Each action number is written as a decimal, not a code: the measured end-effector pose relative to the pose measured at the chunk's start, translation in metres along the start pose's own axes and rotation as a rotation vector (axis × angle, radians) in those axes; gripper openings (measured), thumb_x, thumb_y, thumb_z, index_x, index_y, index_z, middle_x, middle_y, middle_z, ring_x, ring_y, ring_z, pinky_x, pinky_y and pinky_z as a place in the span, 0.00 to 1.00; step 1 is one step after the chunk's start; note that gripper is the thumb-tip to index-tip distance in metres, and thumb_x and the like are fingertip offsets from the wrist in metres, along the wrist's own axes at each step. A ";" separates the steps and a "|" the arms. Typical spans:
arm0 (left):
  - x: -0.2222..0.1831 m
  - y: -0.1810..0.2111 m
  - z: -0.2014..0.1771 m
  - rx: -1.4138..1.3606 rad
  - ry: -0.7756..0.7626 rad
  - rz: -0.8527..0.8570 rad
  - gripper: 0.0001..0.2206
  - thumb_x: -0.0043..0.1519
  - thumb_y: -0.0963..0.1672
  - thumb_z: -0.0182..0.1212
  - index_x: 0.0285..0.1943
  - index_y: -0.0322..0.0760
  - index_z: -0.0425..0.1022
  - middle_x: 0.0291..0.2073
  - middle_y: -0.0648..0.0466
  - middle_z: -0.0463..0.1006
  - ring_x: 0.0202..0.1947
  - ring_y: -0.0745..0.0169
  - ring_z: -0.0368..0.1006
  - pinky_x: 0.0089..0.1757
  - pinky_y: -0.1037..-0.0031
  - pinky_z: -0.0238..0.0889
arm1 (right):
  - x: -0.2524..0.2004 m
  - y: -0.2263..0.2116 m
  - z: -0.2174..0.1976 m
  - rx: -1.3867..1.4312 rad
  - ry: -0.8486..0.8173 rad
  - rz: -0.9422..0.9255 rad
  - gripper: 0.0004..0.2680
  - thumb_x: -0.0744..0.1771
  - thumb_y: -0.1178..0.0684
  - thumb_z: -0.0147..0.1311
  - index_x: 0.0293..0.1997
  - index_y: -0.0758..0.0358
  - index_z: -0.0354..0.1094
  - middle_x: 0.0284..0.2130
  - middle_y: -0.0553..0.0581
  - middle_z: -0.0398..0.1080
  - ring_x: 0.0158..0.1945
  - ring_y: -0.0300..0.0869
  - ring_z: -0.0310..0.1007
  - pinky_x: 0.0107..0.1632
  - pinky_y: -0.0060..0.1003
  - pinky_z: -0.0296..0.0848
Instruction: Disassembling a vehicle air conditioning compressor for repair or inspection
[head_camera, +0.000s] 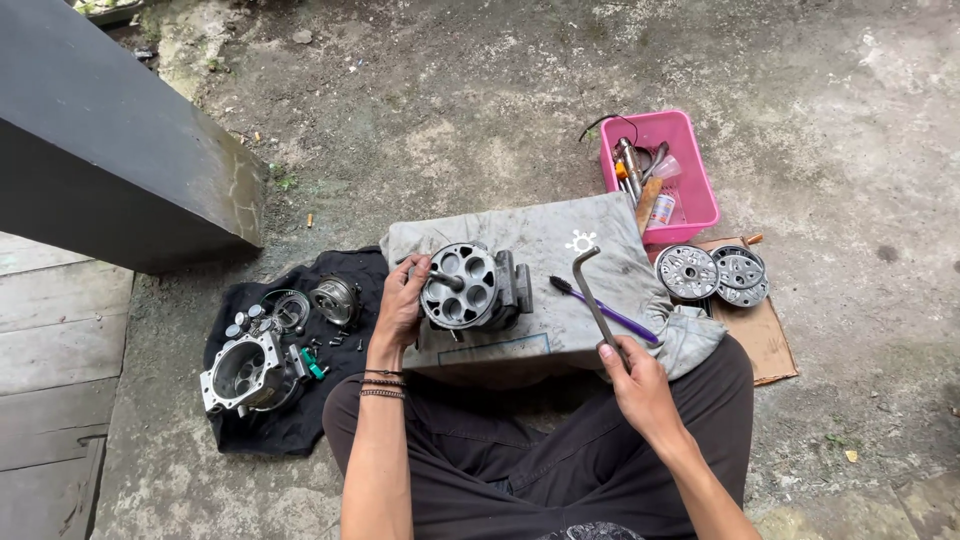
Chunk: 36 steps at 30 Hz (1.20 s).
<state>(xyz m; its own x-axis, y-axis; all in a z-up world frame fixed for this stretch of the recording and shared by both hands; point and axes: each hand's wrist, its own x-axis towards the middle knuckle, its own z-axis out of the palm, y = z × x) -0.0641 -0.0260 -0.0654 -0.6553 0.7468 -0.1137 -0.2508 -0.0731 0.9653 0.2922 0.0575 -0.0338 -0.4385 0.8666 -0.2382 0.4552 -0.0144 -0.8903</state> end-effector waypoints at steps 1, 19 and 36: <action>-0.002 0.000 -0.005 0.001 0.000 0.002 0.10 0.67 0.48 0.61 0.40 0.37 0.78 0.27 0.52 0.79 0.30 0.68 0.76 0.35 0.74 0.75 | 0.002 0.000 0.001 0.001 0.000 -0.002 0.09 0.69 0.47 0.52 0.46 0.58 0.77 0.15 0.57 0.66 0.23 0.43 0.61 0.33 0.40 0.65; -0.025 -0.019 -0.037 -0.305 -0.072 0.114 0.16 0.68 0.52 0.54 0.42 0.35 0.73 0.46 0.42 0.78 0.60 0.43 0.72 0.58 0.61 0.64 | 0.003 -0.021 0.023 -0.002 -0.039 0.013 0.08 0.67 0.46 0.54 0.43 0.56 0.77 0.12 0.55 0.62 0.22 0.42 0.62 0.32 0.39 0.64; -0.025 0.005 -0.025 -0.158 -0.243 0.159 0.15 0.61 0.51 0.67 0.40 0.35 0.77 0.46 0.47 0.79 0.57 0.50 0.71 0.61 0.61 0.60 | -0.014 -0.084 0.061 0.154 -0.156 -0.086 0.10 0.66 0.45 0.57 0.38 0.62 0.69 0.16 0.47 0.63 0.19 0.34 0.56 0.26 0.32 0.58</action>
<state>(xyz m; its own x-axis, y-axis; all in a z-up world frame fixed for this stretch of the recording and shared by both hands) -0.0666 -0.0611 -0.0637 -0.5109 0.8522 0.1127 -0.2790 -0.2884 0.9160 0.2127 0.0161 0.0211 -0.5907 0.7804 -0.2052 0.2921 -0.0302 -0.9559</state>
